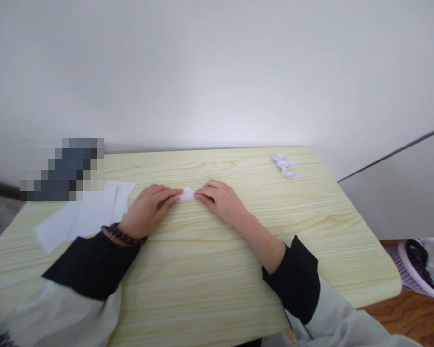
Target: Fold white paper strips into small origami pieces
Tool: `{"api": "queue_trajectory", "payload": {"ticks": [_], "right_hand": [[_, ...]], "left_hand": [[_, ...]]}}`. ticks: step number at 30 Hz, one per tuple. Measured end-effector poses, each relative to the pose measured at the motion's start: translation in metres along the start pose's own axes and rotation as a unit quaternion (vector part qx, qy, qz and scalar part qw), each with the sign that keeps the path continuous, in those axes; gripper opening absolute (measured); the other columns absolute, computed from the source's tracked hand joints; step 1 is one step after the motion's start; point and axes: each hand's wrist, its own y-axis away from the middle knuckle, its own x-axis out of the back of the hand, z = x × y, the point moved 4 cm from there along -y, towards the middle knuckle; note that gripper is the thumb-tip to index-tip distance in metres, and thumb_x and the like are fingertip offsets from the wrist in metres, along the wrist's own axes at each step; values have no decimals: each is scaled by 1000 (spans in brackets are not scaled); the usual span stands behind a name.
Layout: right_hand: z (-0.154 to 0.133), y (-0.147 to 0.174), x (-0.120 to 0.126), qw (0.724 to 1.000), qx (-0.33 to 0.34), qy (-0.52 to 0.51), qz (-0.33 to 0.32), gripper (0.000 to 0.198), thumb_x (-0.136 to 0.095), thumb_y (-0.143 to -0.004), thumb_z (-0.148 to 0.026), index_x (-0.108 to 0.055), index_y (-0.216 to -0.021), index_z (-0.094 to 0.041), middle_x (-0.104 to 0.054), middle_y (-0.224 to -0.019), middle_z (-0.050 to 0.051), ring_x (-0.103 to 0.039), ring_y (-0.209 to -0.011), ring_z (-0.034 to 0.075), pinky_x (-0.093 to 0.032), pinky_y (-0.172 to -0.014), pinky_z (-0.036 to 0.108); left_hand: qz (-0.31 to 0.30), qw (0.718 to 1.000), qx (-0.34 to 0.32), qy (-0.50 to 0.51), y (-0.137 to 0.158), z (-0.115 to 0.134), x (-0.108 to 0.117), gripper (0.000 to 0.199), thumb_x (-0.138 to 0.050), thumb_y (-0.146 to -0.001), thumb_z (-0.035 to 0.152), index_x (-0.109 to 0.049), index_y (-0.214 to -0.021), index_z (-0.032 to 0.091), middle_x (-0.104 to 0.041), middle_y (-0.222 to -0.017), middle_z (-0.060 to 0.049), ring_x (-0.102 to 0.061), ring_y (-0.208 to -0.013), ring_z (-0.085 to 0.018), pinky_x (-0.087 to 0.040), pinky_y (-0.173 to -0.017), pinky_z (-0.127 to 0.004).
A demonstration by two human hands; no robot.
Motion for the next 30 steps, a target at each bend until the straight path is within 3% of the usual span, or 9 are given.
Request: {"api": "queue_trajectory", "payload": {"ticks": [6, 23, 30], "right_hand": [[0, 0, -3, 999, 5, 46, -21, 25, -48, -92, -26, -68, -104, -18, -63, -85, 6, -56, -77, 16, -45, -72, 29], [-1, 1, -4, 999, 15, 40, -16, 22, -49, -91, -20, -69, -101, -18, -60, -84, 5, -54, -77, 14, -43, -71, 28], [0, 1, -5, 999, 15, 42, -18, 22, -49, -91, -22, -69, -101, -19, -60, -84, 5, -55, -77, 15, -44, -71, 29]], "left_hand": [[5, 1000, 8, 5, 0, 2, 2, 31, -43, -92, 31, -67, -104, 17, -64, -85, -7, -54, -84, -21, -45, -79, -37], [-1, 996, 67, 63, -2, 1, 4, 25, -52, -84, 29, -72, -96, 18, -58, -73, -5, -47, -88, -24, -43, -84, -39], [6, 997, 56, 55, -3, 3, 5, 27, -48, -86, 29, -71, -95, 18, -59, -71, -5, -49, -84, -22, -43, -84, -39]]}}
